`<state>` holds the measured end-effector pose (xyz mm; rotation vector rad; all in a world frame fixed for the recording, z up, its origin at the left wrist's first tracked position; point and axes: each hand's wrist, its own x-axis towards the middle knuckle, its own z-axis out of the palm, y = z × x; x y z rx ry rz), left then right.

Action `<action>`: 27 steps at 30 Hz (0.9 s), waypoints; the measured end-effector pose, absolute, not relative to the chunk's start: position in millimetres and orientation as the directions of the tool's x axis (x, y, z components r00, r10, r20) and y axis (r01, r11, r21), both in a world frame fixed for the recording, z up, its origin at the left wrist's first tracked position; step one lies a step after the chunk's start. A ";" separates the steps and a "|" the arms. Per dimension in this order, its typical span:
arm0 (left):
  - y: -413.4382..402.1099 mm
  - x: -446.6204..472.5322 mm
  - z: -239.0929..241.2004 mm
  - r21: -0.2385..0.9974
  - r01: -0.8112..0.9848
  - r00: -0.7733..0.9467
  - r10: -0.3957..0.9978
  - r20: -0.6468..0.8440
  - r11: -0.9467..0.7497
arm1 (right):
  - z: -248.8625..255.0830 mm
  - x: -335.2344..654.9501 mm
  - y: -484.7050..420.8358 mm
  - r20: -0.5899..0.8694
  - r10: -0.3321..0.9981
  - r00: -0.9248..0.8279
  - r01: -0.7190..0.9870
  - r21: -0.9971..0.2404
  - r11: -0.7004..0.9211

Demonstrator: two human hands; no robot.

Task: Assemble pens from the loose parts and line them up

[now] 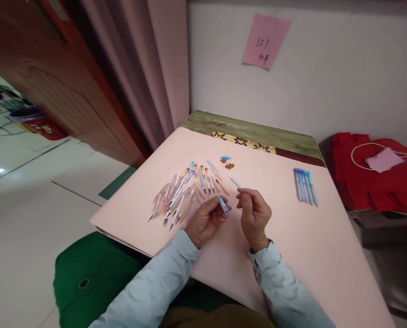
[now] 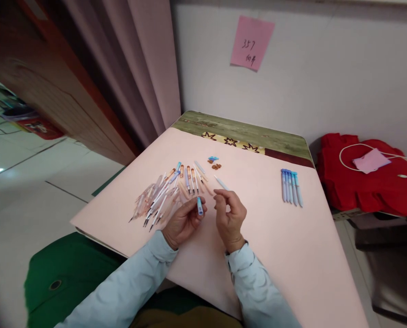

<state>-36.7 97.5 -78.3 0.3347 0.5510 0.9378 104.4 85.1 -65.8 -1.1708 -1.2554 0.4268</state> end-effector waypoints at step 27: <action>96.0 -40.9 -82.8 0.611 -0.405 0.770 0.615 -0.174 0.680 | -58.0 101.9 152.8 0.037 0.991 0.126 0.968 -0.223 -0.115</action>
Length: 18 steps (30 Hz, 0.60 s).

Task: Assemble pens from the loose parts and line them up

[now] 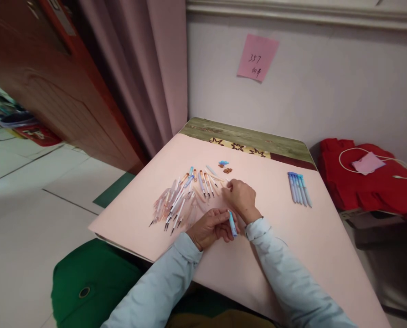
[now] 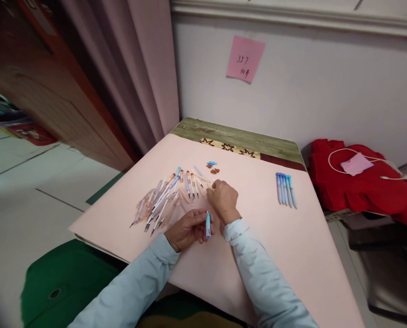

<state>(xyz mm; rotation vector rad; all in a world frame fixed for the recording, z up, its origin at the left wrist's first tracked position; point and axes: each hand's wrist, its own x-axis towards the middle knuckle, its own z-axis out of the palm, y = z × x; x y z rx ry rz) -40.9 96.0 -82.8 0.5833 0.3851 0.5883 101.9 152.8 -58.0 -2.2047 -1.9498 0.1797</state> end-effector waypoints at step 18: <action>97.5 -42.2 -83.3 0.584 -0.463 0.725 0.664 -0.183 0.667 | -66.2 81.9 202.9 0.043 0.982 -0.185 0.982 -0.042 0.187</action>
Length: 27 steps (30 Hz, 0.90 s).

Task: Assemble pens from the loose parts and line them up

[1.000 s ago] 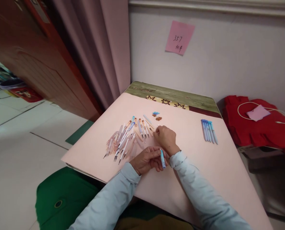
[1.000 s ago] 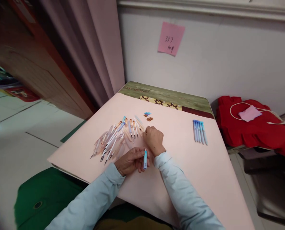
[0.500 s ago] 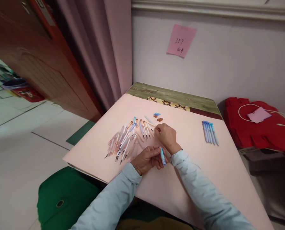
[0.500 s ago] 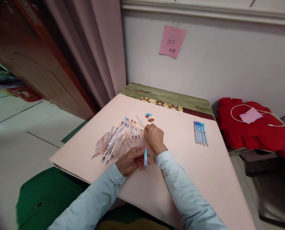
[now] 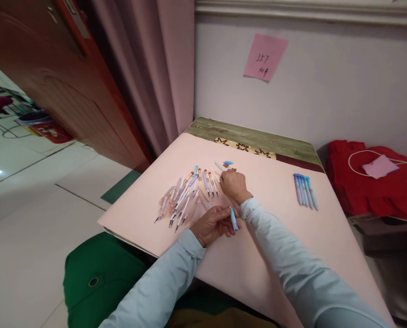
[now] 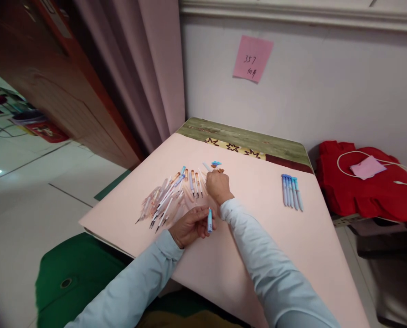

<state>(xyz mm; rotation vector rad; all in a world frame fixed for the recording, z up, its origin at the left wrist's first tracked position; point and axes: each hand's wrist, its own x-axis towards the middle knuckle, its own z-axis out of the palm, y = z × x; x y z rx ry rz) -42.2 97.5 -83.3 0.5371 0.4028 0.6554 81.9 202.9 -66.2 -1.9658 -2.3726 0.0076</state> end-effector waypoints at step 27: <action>111.6 -33.0 -69.6 0.505 -0.812 0.155 0.943 -0.295 0.292 | -8.3 116.8 98.5 0.241 0.965 -0.102 0.340 -0.904 0.261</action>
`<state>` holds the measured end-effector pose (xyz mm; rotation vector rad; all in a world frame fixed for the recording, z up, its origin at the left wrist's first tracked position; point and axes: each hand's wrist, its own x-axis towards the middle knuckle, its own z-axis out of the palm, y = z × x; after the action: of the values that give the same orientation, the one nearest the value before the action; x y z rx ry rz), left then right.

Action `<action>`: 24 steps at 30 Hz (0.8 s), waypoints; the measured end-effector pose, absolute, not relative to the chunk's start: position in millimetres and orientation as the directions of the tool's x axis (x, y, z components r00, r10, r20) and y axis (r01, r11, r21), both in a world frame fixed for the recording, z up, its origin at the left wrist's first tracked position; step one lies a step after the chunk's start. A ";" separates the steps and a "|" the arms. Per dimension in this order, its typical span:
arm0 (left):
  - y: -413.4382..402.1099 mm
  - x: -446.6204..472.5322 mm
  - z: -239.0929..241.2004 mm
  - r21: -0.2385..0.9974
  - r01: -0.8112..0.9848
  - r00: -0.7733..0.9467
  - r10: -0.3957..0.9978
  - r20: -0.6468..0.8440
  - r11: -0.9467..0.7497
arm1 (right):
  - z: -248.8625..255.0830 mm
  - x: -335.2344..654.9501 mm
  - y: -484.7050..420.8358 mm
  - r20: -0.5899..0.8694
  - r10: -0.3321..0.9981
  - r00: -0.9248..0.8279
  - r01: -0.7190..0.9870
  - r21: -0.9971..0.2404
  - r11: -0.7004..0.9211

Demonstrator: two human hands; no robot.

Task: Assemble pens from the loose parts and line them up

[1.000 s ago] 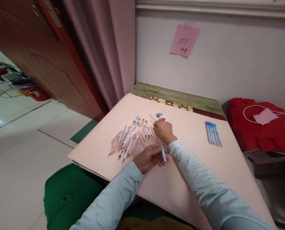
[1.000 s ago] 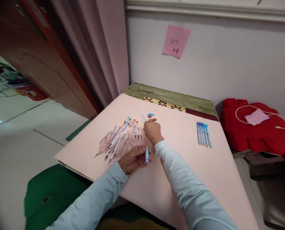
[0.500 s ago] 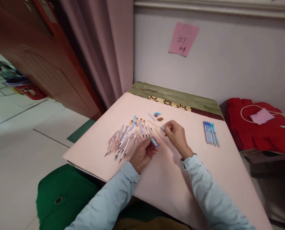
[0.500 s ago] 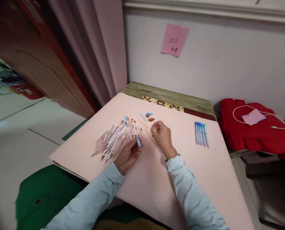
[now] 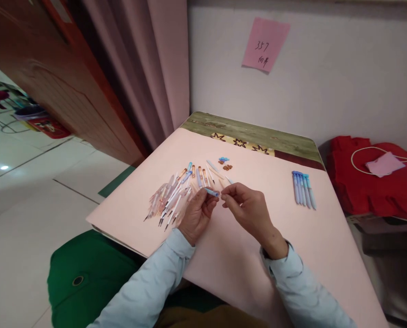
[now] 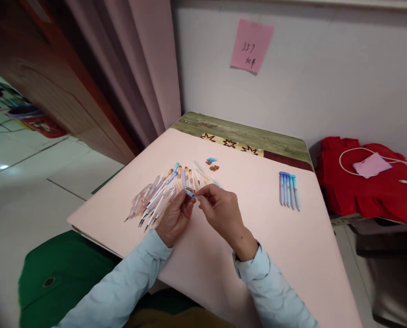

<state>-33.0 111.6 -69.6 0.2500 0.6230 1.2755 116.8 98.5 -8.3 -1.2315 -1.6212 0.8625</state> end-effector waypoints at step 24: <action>110.5 -39.0 -65.4 0.396 -0.836 0.212 0.890 -0.405 0.379 | -60.6 174.8 140.9 0.221 0.935 0.279 0.707 -0.706 -0.044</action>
<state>-39.0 110.5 -65.4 0.0988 0.6339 1.2011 174.8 140.9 -60.6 -1.8082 -1.4873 0.3888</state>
